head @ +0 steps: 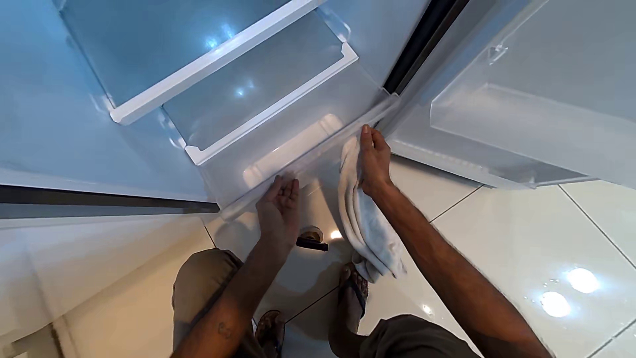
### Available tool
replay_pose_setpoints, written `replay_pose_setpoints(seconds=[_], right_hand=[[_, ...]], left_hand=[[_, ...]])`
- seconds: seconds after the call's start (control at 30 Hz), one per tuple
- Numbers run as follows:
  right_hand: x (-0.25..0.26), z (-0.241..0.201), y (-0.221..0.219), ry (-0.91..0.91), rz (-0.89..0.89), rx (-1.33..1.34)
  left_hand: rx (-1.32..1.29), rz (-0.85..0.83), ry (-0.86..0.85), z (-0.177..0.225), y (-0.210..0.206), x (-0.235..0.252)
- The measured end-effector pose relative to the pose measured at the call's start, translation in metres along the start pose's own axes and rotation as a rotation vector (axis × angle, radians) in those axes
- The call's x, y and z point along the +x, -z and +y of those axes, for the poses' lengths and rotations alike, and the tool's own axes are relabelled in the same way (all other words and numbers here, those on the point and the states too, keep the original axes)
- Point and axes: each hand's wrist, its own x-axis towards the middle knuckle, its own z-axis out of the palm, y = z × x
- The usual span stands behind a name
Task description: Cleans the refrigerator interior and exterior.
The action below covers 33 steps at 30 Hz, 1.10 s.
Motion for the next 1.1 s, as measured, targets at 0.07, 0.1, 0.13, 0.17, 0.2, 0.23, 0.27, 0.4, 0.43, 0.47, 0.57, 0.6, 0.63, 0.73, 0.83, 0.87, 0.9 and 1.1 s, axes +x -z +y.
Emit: replay_pose_setpoints(seconds=[0.07, 0.1, 0.13, 0.17, 0.2, 0.23, 0.27, 0.4, 0.43, 0.47, 0.57, 0.6, 0.63, 0.73, 0.83, 0.87, 0.9, 1.1], right_hand=[[0.022, -0.002, -0.004, -0.002, -0.149, -0.085], [0.032, -0.003, -0.006, -0.012, -0.218, -0.115], [0.038, -0.006, -0.009, -0.013, -0.264, -0.129], [0.039, -0.009, -0.01, 0.005, -0.286, -0.134], [0.034, -0.009, -0.011, 0.036, -0.284, -0.141], [0.023, -0.008, -0.009, 0.069, -0.269, -0.147], [0.009, -0.004, -0.003, 0.091, -0.246, -0.155], [-0.048, 0.016, 0.053, -0.01, -0.137, -0.149], [-0.056, 0.023, 0.067, -0.042, -0.1, -0.122], [-0.064, 0.031, 0.079, -0.066, -0.06, -0.074], [-0.11, 0.053, 0.112, -0.125, 0.127, 0.113], [-0.114, 0.054, 0.116, -0.101, 0.208, 0.181], [-0.12, 0.054, 0.12, -0.084, 0.283, 0.223], [-0.14, 0.054, 0.133, -0.054, 0.334, 0.218], [-0.13, 0.064, 0.135, -0.07, 0.234, 0.137], [-0.129, 0.07, 0.132, -0.118, 0.228, 0.139], [-0.13, 0.075, 0.129, -0.18, 0.236, 0.146], [-0.126, 0.084, 0.091, -0.314, 0.314, 0.222]], left_hand=[[0.111, -0.082, -0.074, 0.006, 0.006, 0.02], [0.187, -0.131, -0.113, 0.011, 0.007, 0.032], [0.246, -0.17, -0.146, 0.016, 0.006, 0.044], [0.265, -0.187, -0.179, 0.021, 0.004, 0.057], [0.237, -0.157, -0.217, 0.024, -0.001, 0.071], [0.219, -0.134, -0.244, 0.026, -0.002, 0.083], [0.205, -0.118, -0.265, 0.027, -0.002, 0.093], [0.178, -0.053, -0.261, 0.028, -0.012, 0.107], [0.209, -0.052, -0.264, 0.029, -0.012, 0.107], [0.276, -0.056, -0.274, 0.03, -0.01, 0.107], [0.79, -0.121, -0.252, 0.021, 0.04, 0.068], [1.029, -0.194, -0.208, 0.022, 0.053, 0.05], [1.243, -0.27, -0.105, 0.02, 0.071, 0.028], [1.67, -0.462, 0.053, -0.008, 0.128, -0.004], [1.861, -0.569, -0.075, -0.042, 0.153, -0.002], [1.863, -0.596, -0.138, -0.056, 0.161, 0.001], [1.853, -0.634, -0.205, -0.07, 0.169, 0.003], [1.982, -0.774, -0.218, -0.08, 0.134, 0.011]])
